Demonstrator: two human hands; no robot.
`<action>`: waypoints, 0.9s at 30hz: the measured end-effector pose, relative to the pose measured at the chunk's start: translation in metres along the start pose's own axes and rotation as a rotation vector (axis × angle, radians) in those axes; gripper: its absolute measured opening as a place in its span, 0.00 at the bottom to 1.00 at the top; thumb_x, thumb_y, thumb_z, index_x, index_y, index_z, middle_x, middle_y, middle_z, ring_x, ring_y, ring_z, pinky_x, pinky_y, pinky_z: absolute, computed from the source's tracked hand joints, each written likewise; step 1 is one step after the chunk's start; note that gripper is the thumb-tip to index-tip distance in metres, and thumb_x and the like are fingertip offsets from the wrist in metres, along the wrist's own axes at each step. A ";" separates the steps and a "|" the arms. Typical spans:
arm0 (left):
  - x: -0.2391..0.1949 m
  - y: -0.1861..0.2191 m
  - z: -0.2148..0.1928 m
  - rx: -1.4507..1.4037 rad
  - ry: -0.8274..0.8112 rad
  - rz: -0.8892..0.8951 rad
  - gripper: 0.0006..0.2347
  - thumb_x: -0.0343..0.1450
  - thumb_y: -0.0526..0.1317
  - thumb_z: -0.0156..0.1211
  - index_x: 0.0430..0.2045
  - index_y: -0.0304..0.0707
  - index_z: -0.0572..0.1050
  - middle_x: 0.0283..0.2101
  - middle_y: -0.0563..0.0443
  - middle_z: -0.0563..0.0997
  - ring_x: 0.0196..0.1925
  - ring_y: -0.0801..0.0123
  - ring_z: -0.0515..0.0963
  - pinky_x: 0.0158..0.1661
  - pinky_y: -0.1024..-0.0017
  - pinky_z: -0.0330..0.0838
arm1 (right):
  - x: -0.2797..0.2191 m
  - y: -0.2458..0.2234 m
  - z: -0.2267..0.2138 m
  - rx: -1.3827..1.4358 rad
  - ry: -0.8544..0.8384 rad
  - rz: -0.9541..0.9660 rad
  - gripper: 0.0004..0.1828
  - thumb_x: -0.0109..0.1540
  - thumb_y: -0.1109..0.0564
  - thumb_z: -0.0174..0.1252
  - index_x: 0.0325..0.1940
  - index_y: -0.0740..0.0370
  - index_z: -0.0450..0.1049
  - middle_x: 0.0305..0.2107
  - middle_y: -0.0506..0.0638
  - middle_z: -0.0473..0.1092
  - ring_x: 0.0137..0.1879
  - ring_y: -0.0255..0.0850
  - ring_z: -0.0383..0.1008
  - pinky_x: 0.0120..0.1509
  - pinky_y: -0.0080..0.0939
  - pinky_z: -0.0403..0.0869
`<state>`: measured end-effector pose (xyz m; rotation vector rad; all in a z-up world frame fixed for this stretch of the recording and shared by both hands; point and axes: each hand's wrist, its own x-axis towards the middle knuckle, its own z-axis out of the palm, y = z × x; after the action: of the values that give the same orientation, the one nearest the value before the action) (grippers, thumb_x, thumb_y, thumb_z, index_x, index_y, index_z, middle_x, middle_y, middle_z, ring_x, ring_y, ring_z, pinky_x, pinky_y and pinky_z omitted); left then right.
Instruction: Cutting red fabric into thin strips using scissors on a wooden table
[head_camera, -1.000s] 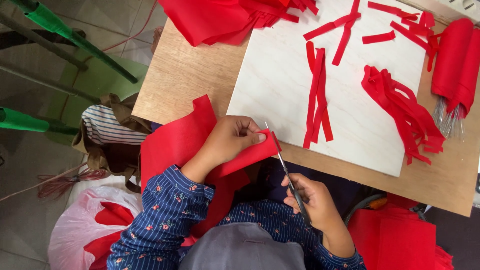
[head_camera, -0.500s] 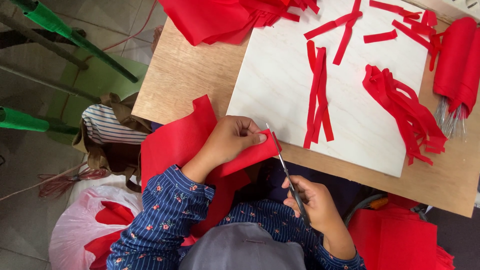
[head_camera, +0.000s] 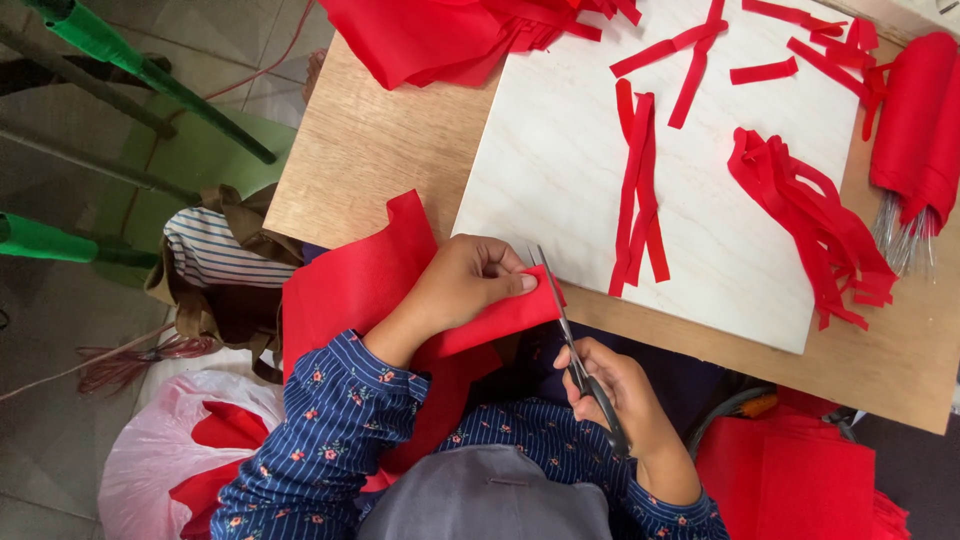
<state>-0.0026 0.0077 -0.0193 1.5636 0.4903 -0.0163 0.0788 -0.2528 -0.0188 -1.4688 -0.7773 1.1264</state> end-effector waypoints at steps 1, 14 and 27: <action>0.000 -0.001 0.000 -0.002 -0.007 0.001 0.05 0.69 0.40 0.70 0.24 0.41 0.83 0.27 0.58 0.86 0.29 0.83 0.78 0.29 0.81 0.70 | 0.001 0.001 0.000 -0.001 0.010 0.019 0.30 0.57 0.36 0.65 0.50 0.61 0.72 0.25 0.45 0.68 0.29 0.31 0.65 0.30 0.30 0.66; -0.001 0.000 0.000 -0.048 -0.035 -0.019 0.05 0.69 0.40 0.70 0.26 0.40 0.83 0.28 0.57 0.86 0.29 0.82 0.79 0.29 0.82 0.71 | 0.012 0.000 0.004 -0.012 0.064 -0.008 0.24 0.60 0.44 0.64 0.51 0.63 0.72 0.24 0.47 0.69 0.27 0.32 0.68 0.29 0.30 0.75; 0.001 -0.005 0.001 -0.050 -0.027 -0.036 0.05 0.69 0.39 0.70 0.26 0.39 0.83 0.28 0.56 0.86 0.29 0.82 0.78 0.30 0.82 0.70 | 0.012 0.006 0.003 -0.118 0.116 0.020 0.16 0.60 0.62 0.67 0.50 0.62 0.74 0.22 0.47 0.65 0.20 0.31 0.66 0.27 0.29 0.73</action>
<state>-0.0032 0.0072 -0.0241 1.5034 0.4948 -0.0523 0.0799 -0.2419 -0.0279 -1.6289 -0.7605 1.0144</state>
